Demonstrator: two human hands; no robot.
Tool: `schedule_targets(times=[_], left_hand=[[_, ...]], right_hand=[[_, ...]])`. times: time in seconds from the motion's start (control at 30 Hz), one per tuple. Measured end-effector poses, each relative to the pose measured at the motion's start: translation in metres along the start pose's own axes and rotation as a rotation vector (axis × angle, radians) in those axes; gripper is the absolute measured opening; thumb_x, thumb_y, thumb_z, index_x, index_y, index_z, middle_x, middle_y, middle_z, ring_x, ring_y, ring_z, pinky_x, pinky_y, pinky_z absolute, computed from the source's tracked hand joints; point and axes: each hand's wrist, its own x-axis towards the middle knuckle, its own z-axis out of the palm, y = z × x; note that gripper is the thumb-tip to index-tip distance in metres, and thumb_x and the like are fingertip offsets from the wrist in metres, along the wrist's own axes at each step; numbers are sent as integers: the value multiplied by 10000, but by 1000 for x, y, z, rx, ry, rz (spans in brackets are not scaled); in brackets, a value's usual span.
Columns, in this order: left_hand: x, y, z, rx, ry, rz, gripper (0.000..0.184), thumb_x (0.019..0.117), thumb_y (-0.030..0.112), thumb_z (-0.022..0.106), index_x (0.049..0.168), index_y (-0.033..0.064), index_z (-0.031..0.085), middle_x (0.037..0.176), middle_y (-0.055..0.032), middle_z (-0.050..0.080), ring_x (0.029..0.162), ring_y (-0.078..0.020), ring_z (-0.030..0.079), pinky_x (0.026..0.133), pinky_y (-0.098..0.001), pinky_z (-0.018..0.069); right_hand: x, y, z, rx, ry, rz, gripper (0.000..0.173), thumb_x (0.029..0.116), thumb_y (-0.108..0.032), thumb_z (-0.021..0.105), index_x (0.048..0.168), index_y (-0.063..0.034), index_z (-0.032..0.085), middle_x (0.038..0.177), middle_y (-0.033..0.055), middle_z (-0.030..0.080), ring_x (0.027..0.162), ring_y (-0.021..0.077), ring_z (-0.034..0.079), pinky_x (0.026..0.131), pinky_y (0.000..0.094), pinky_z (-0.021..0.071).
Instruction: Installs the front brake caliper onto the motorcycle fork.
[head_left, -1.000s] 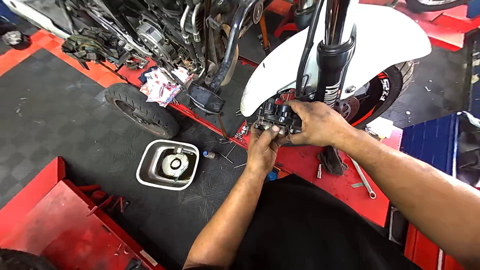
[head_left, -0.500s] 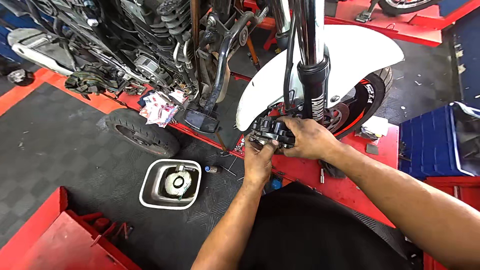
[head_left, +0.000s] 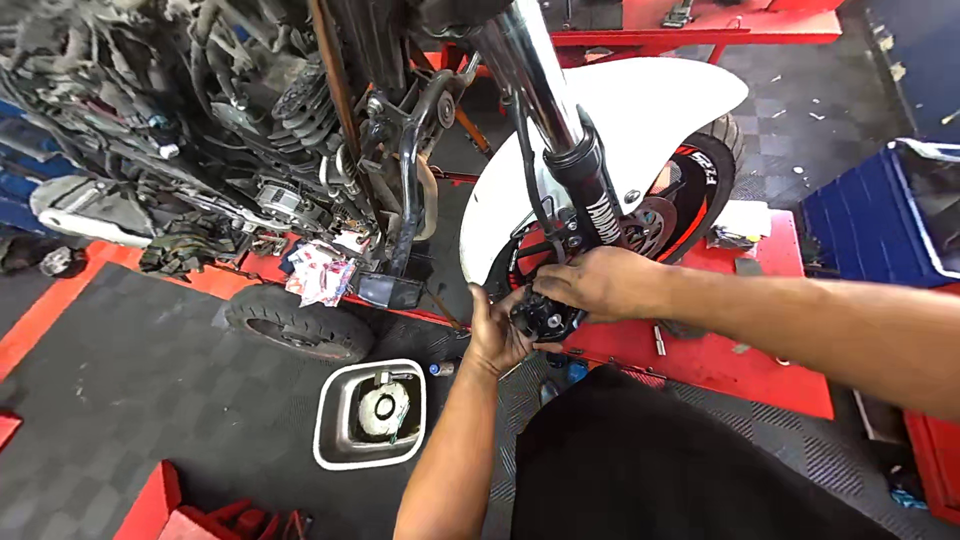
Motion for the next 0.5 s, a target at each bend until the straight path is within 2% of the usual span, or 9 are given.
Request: schedule_targets(times=[0.07, 0.1, 0.2, 0.27, 0.3, 0.33, 0.4, 0.43, 0.5], left_hand=[[22, 9, 2, 144, -11, -180, 1150, 559, 1089, 299, 1230, 251, 711, 1092, -99, 756, 918, -276, 743, 714, -508, 626], [33, 10, 5, 224, 5, -228, 1150, 568, 1092, 248, 1218, 261, 706, 1056, -71, 763, 895, -237, 743, 713, -480, 625], [56, 7, 22, 368, 19, -213, 1109, 576, 1089, 209, 1124, 273, 721, 954, -32, 759, 824, -178, 726, 682, -431, 608], [65, 1, 23, 354, -27, -127, 1040, 552, 1089, 273, 1049, 303, 739, 918, 6, 763, 806, -139, 732, 672, -391, 617], [67, -1, 18, 324, -71, -104, 1009, 551, 1077, 353, 1059, 299, 743, 938, -1, 767, 826, -145, 738, 694, -390, 623], [67, -3, 12, 280, -126, -106, 966, 576, 1043, 451, 1072, 270, 750, 950, -31, 769, 832, -169, 742, 706, -401, 625], [60, -2, 4, 268, -145, -111, 691, 702, 842, 670, 1077, 270, 770, 947, -4, 777, 843, -124, 743, 748, -353, 629], [55, 0, 1, 270, -126, -140, 574, 753, 677, 780, 1093, 215, 763, 951, -35, 772, 838, -143, 742, 754, -359, 628], [53, 8, 6, 361, -36, -191, 513, 753, 511, 864, 1105, 158, 742, 941, -46, 766, 835, -134, 737, 777, -348, 626]], right_hand=[[3, 5, -10, -39, -71, -89, 505, 824, -109, 801, 1292, -153, 617, 1196, 80, 667, 816, 297, 690, 636, 498, 577], [3, 7, -14, -53, -104, -118, 478, 842, -73, 781, 1288, -164, 633, 1193, 75, 680, 833, 299, 693, 671, 508, 577], [2, 11, -24, -104, -158, -169, 356, 905, -20, 679, 1221, -185, 681, 1163, 65, 700, 1001, 305, 670, 890, 531, 527], [-5, 13, -22, -165, -34, -187, 348, 952, -26, 610, 1217, -227, 715, 1147, 58, 720, 1027, 301, 661, 914, 520, 496], [-12, 13, -19, -195, 46, -158, 353, 958, -55, 617, 1235, -257, 704, 1195, 65, 706, 1047, 308, 655, 926, 528, 497], [-20, 12, -15, -215, 125, -99, 371, 956, -90, 635, 1269, -283, 680, 1284, 84, 669, 1086, 322, 641, 938, 530, 494], [-40, 4, -7, -166, 265, 100, 412, 983, -96, 618, 1363, -256, 619, 1409, 139, 585, 1200, 366, 599, 1010, 544, 483], [-51, -5, 3, -80, 330, 260, 418, 996, -119, 608, 1403, -209, 579, 1426, 147, 566, 1241, 362, 589, 1039, 531, 491], [-67, -25, 31, 270, 392, 655, 591, 912, -171, 703, 1473, -155, 517, 1454, 141, 551, 1269, 323, 591, 1020, 507, 524]])
